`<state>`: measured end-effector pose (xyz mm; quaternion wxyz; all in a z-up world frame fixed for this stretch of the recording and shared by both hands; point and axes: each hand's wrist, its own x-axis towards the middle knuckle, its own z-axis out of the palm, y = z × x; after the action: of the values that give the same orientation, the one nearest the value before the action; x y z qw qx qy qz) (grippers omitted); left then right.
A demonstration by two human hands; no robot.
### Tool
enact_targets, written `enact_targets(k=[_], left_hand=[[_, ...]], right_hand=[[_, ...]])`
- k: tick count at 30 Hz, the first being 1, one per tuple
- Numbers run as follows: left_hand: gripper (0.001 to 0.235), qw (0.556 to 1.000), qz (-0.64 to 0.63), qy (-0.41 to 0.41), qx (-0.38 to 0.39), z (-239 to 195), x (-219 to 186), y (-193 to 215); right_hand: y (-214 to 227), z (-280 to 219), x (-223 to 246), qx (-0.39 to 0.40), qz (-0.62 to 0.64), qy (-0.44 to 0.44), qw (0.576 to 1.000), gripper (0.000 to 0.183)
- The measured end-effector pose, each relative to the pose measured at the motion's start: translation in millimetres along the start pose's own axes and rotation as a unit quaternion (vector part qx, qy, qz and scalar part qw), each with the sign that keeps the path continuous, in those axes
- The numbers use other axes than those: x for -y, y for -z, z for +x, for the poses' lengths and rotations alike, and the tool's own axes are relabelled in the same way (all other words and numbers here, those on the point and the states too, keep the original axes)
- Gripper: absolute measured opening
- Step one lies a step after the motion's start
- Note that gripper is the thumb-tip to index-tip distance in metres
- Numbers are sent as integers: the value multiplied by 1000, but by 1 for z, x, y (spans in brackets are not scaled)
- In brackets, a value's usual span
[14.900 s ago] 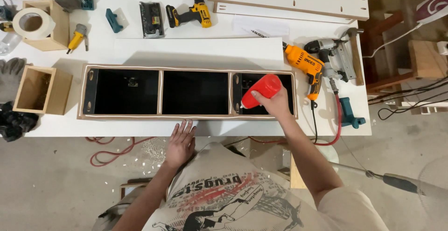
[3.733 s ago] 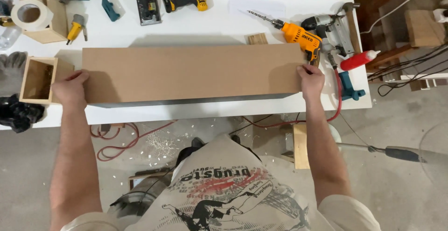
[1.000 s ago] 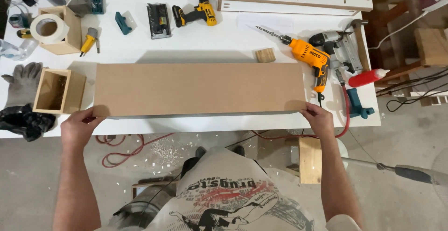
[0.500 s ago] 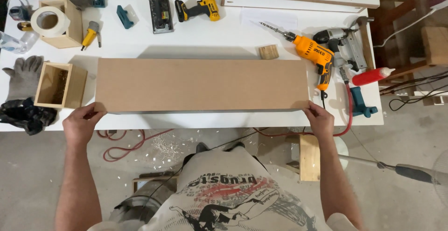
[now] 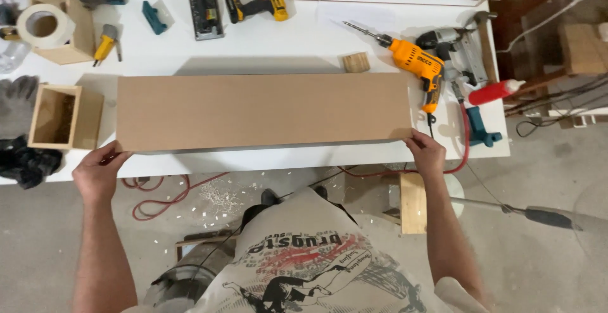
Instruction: Applying wood glue and using a pneumatic nail gun to attach a wooden panel to a frame on a workbench.
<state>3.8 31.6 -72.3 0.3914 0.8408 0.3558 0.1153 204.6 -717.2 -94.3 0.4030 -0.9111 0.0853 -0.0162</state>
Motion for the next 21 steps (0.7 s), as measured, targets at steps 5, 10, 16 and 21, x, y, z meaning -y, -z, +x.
enact_targets(k=[5, 10, 16, 21], left_hand=[[39, 999, 22, 8, 25, 0, -9, 2], [26, 1000, 5, -9, 7, -1, 3, 2], [37, 998, -24, -52, -7, 5, 14, -4], [36, 1000, 14, -23, -5, 6, 3, -4]], right_hand=[[8, 0, 3, 35, -17, 13, 999, 32], [7, -5, 10, 25, -26, 41, 998, 32], [2, -5, 3, 15, -13, 84, 996, 29], [3, 2, -10, 9, -8, 39, 999, 37]])
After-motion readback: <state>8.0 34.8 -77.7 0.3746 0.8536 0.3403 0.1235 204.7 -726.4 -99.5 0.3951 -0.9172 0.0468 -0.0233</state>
